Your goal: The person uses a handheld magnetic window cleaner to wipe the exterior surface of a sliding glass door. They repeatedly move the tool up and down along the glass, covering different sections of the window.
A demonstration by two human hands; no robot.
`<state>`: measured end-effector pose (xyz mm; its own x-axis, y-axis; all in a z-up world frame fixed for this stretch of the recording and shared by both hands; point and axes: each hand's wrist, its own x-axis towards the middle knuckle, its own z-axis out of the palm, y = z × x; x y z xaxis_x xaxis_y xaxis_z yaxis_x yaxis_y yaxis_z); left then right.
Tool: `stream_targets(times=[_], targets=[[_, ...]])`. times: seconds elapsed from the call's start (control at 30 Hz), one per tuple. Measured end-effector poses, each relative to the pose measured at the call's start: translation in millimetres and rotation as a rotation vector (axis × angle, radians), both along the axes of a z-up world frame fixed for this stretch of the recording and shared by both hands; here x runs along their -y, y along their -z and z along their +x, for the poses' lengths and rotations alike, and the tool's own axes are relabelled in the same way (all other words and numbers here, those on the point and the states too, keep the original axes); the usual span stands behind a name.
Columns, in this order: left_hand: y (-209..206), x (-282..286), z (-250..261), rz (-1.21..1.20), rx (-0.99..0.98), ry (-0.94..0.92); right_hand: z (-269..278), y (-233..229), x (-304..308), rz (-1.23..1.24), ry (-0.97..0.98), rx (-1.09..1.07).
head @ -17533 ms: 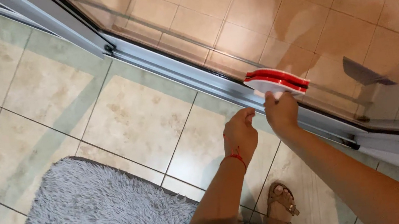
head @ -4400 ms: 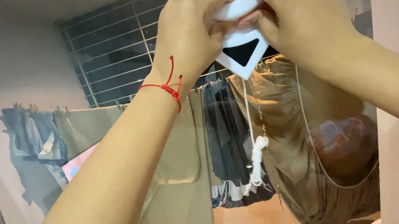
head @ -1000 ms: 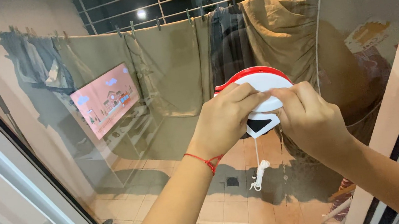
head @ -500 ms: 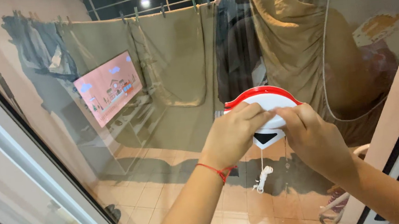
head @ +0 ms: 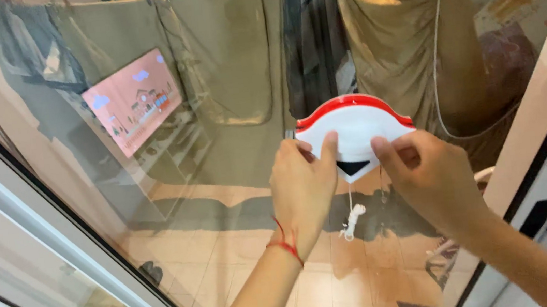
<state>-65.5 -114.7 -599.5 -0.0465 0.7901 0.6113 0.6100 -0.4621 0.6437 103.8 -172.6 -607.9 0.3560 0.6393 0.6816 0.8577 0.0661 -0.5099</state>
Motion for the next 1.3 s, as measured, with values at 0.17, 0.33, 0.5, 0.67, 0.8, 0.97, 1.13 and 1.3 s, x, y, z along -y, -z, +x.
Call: stream_targets(times=[0.17,0.33,0.5,0.67,0.8,0.97,1.13,1.3], targets=[[-26,8,17,-0.604,0.432,0.344,-20,-39,-15,-0.425,-0.351,-0.934],[-17,-3,27,-0.554,0.201,0.320,-18,-29,-19,-0.369,-0.449,-0.935],[-19,8,28,-0.508,0.098,0.318,-12,-8,-29,-0.336,-0.518,-0.922],[21,-3,29,-0.612,0.040,0.308,-17,12,-17,-0.434,-0.414,-0.946],[36,7,31,-0.650,0.051,0.305,-6,45,-21,-0.427,-0.416,-0.944],[34,11,25,-0.638,0.061,0.352,-13,42,-15,-0.411,-0.387,-0.930],[46,7,26,-0.667,0.057,0.348,-7,62,-19,-0.426,-0.381,-0.930],[89,-5,26,-0.706,0.031,0.322,-8,95,-24,-0.500,-0.407,-0.991]])
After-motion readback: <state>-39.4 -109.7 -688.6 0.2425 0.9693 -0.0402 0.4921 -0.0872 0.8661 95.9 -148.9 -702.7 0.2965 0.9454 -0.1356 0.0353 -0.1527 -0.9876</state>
